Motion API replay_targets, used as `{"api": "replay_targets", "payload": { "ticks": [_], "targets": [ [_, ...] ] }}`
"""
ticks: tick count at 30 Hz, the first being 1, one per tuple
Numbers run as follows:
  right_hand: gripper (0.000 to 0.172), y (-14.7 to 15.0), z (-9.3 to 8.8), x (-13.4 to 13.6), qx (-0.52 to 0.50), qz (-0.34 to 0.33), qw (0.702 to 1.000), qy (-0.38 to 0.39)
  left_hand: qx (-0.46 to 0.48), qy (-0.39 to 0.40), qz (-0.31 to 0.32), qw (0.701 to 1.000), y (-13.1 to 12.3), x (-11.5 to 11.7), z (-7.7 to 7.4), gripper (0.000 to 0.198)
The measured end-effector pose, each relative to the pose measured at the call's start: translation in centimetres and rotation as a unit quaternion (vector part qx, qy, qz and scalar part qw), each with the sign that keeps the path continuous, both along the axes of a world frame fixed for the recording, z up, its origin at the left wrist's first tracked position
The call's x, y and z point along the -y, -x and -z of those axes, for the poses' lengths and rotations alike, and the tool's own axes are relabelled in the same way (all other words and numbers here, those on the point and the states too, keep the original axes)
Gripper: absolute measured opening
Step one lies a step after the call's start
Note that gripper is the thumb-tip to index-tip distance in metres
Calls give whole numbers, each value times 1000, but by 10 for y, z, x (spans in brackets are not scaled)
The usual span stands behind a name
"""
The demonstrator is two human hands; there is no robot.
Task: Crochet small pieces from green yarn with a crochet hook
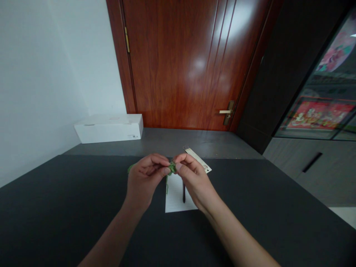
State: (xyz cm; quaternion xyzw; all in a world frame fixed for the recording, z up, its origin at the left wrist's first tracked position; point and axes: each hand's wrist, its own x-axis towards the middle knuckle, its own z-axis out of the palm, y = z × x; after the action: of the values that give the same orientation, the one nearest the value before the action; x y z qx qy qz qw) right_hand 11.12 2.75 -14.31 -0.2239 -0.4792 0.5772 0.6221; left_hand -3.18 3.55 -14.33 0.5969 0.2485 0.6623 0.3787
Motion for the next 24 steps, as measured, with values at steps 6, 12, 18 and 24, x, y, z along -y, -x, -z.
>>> {"api": "replay_targets", "payload": {
  "ticks": [6, 12, 18, 24],
  "targets": [
    [21, -4, -4, -1, 80, 41, 996, -27, -17, -5, -6, 1000, 0, 0, -1, 21],
    [21, -7, -4, -4, 84, 26, 995, -45, -35, -13, -15, 999, 1, -1, -2, 19],
    [24, -3, 0, -4, 35, 18, 999, -3, -4, 21, -11, 1000, 0, -1, 0, 20],
    [23, 2, 0, -3, 0, 19, 999, -37, 56, 85, 22, 995, -4, -1, -1, 16]
  ]
}}
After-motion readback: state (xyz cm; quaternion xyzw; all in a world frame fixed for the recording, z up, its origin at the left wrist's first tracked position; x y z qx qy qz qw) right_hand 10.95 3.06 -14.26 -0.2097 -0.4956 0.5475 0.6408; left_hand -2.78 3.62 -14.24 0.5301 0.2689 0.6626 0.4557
